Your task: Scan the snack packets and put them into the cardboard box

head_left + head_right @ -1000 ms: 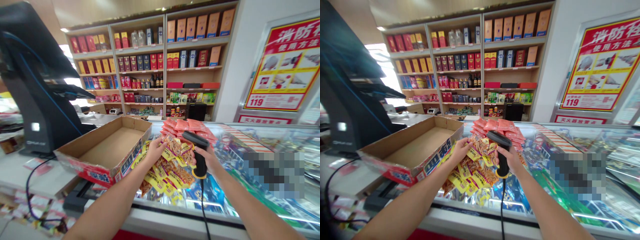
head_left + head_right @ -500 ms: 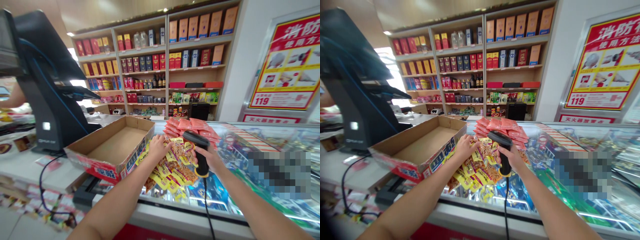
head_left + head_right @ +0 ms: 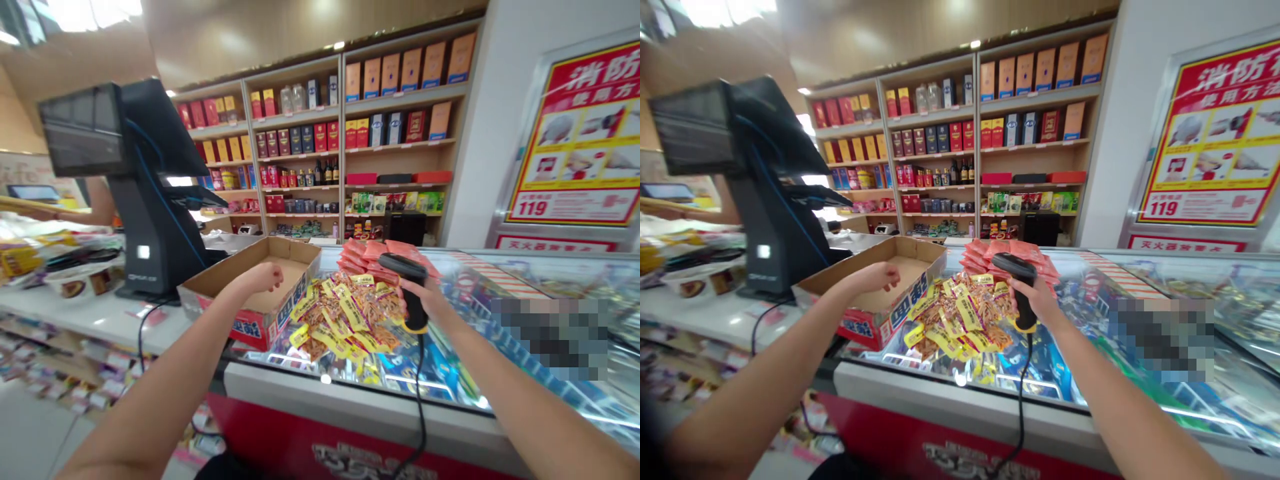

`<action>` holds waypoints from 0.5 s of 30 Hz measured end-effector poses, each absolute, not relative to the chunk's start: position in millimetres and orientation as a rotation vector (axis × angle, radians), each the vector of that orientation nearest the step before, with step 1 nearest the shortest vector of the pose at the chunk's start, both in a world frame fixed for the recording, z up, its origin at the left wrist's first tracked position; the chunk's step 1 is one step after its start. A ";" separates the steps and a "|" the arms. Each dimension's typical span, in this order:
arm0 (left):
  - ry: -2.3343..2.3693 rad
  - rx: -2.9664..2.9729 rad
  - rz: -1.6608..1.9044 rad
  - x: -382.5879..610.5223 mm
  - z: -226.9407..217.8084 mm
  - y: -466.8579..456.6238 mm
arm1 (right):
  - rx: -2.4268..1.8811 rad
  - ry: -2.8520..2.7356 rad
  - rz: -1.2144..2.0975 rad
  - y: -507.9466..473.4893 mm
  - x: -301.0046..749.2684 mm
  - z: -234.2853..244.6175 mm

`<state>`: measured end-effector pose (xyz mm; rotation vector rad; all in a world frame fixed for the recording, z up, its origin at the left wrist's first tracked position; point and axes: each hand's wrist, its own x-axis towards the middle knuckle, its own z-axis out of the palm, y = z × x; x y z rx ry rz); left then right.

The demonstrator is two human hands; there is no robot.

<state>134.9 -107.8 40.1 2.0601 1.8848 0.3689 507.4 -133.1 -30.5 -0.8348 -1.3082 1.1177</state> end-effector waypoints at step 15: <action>1.897 2.395 0.976 148.2 21.5 -136.6 | -0.900 -0.920 1.312 -225.0 506.9 -52.8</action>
